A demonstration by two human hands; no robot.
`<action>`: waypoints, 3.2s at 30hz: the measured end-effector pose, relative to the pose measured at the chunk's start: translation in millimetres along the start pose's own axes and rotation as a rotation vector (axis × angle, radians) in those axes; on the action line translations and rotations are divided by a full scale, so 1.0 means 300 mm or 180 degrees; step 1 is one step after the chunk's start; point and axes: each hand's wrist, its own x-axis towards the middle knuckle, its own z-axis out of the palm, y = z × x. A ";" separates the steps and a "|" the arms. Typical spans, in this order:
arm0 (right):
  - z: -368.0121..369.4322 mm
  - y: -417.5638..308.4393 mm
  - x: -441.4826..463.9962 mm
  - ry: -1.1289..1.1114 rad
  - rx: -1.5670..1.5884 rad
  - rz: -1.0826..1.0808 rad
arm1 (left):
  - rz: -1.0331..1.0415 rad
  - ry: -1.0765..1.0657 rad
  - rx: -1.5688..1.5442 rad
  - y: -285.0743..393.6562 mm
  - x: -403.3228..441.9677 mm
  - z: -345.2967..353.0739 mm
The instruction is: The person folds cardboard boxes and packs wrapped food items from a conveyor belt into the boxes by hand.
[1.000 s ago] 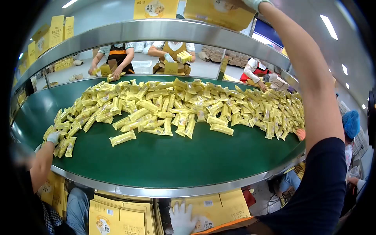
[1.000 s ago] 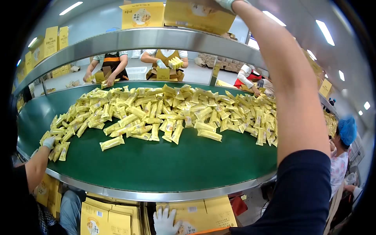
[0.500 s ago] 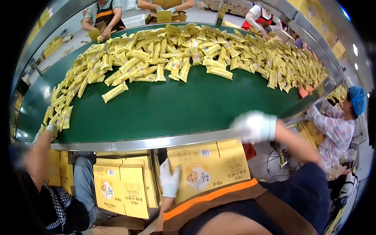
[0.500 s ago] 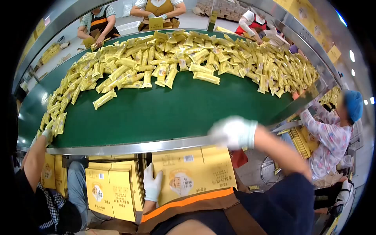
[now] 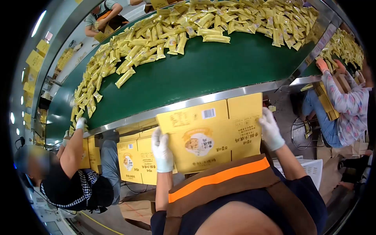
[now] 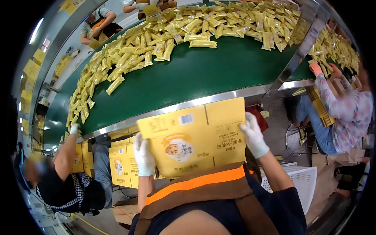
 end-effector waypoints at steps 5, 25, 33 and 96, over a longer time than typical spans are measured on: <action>0.274 -0.363 0.037 0.0549 -0.3483 -0.3080 | 0.0086 -0.0895 0.0138 0.157 0.034 -0.065; 0.440 -0.448 0.195 -0.1728 -0.2873 -0.2649 | 0.0588 -0.0905 -0.0595 0.186 0.073 0.092; 0.430 -0.499 0.184 -0.1323 -0.2160 -0.2165 | 0.0887 -0.0885 0.0209 0.238 0.074 0.167; 0.291 -0.412 -0.037 -0.1369 -0.4515 -0.2889 | 0.1765 -0.2736 0.2619 0.587 -0.062 0.353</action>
